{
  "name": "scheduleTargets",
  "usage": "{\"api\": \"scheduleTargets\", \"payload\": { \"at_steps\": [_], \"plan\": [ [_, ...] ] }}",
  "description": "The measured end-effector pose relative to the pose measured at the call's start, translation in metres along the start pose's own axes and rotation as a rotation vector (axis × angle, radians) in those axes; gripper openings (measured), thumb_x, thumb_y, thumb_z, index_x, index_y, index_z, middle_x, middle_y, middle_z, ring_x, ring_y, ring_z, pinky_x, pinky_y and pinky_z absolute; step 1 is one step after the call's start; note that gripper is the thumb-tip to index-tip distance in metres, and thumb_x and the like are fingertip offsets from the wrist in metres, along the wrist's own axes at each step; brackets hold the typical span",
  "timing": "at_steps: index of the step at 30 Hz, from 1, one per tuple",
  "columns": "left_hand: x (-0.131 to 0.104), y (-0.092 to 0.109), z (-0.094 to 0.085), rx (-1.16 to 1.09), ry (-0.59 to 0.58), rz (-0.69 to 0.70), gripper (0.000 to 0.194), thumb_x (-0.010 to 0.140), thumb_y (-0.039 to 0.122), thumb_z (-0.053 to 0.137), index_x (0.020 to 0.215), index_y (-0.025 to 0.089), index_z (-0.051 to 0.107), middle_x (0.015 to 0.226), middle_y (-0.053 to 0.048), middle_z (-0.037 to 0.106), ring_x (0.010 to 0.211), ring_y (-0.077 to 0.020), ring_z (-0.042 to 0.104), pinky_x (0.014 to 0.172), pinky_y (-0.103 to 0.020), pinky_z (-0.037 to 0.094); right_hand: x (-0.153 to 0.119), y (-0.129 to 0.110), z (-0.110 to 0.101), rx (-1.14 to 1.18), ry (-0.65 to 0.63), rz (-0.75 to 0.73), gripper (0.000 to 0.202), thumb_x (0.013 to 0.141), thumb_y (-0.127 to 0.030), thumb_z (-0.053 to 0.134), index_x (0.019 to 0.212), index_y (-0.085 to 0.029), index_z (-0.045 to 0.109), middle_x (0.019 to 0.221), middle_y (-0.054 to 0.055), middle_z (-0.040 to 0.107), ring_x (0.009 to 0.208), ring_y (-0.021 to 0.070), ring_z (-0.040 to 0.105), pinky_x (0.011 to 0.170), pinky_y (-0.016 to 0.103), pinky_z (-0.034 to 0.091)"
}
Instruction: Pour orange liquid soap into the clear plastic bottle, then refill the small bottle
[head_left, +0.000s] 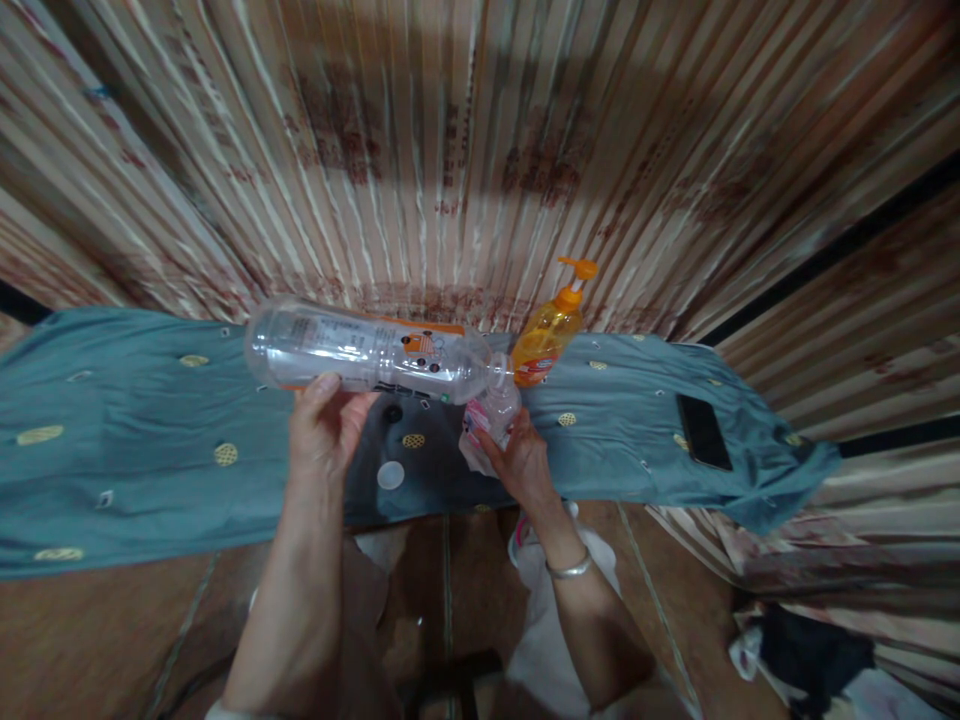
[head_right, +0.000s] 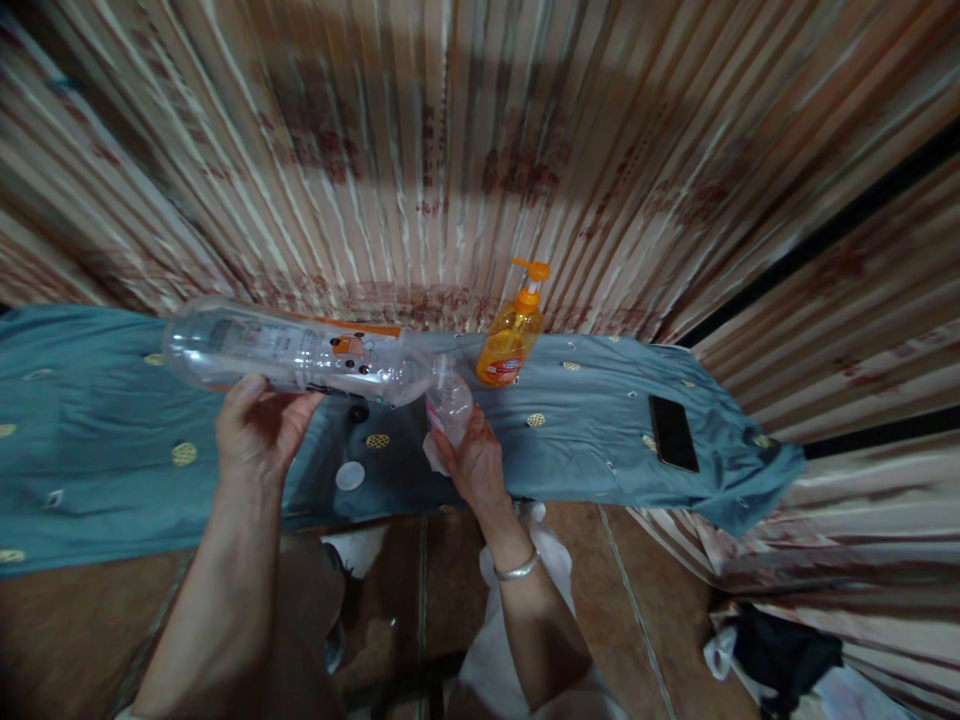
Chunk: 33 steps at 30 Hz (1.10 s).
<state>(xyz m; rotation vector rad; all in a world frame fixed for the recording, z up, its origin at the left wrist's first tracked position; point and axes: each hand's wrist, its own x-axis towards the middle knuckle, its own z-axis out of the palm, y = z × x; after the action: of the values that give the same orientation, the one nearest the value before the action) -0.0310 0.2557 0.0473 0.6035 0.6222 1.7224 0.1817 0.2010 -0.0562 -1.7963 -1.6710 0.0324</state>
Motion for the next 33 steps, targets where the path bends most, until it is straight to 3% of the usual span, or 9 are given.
{"api": "scheduleTargets", "payload": {
  "at_steps": [11, 16, 23, 33],
  "plan": [
    [0.0009, -0.0002, -0.0011, 0.046, 0.036, -0.01, 0.04, 0.046, 0.025, 0.079, 0.082, 0.021, 0.063, 0.076, 0.0, 0.068, 0.079, -0.0193, 0.065, 0.082, -0.041, 0.055, 0.0005, -0.0006, -0.0005, 0.0, -0.002, 0.006, 0.06, 0.084, -0.055, 0.049, 0.12, -0.008, 0.045, 0.087, 0.016, 0.065, 0.082, 0.0252, 0.064, 0.064, 0.039, 0.053],
    [0.0001, 0.0002, -0.0008, 0.021, 0.005, -0.007, 0.041, 0.048, 0.023, 0.078, 0.086, 0.022, 0.063, 0.081, 0.0, 0.07, 0.087, -0.0207, 0.065, 0.085, -0.041, 0.054, 0.0004, -0.0008, -0.0005, -0.003, -0.006, 0.005, 0.06, 0.084, -0.056, 0.048, 0.119, -0.006, 0.045, 0.086, 0.017, 0.065, 0.083, 0.026, 0.064, 0.065, 0.04, 0.053],
    [-0.0015, 0.0013, 0.0011, 0.032, 0.018, -0.009, 0.041, 0.047, 0.024, 0.079, 0.085, 0.022, 0.064, 0.083, -0.001, 0.071, 0.083, -0.0196, 0.066, 0.079, -0.038, 0.056, 0.0004, -0.001, -0.0004, -0.004, -0.005, 0.004, 0.058, 0.084, -0.055, 0.048, 0.121, -0.009, 0.044, 0.088, 0.016, 0.065, 0.082, 0.0253, 0.064, 0.066, 0.041, 0.054],
    [-0.0022, 0.0019, 0.0007, 0.009, 0.039, -0.001, 0.037, 0.043, 0.021, 0.082, 0.074, 0.019, 0.062, 0.069, 0.002, 0.067, 0.073, -0.0161, 0.065, 0.068, -0.031, 0.059, 0.0014, -0.0009, -0.0015, -0.019, -0.016, 0.008, 0.061, 0.084, -0.055, 0.05, 0.119, -0.006, 0.046, 0.087, 0.017, 0.065, 0.08, 0.0248, 0.064, 0.064, 0.039, 0.053]
  ]
}}
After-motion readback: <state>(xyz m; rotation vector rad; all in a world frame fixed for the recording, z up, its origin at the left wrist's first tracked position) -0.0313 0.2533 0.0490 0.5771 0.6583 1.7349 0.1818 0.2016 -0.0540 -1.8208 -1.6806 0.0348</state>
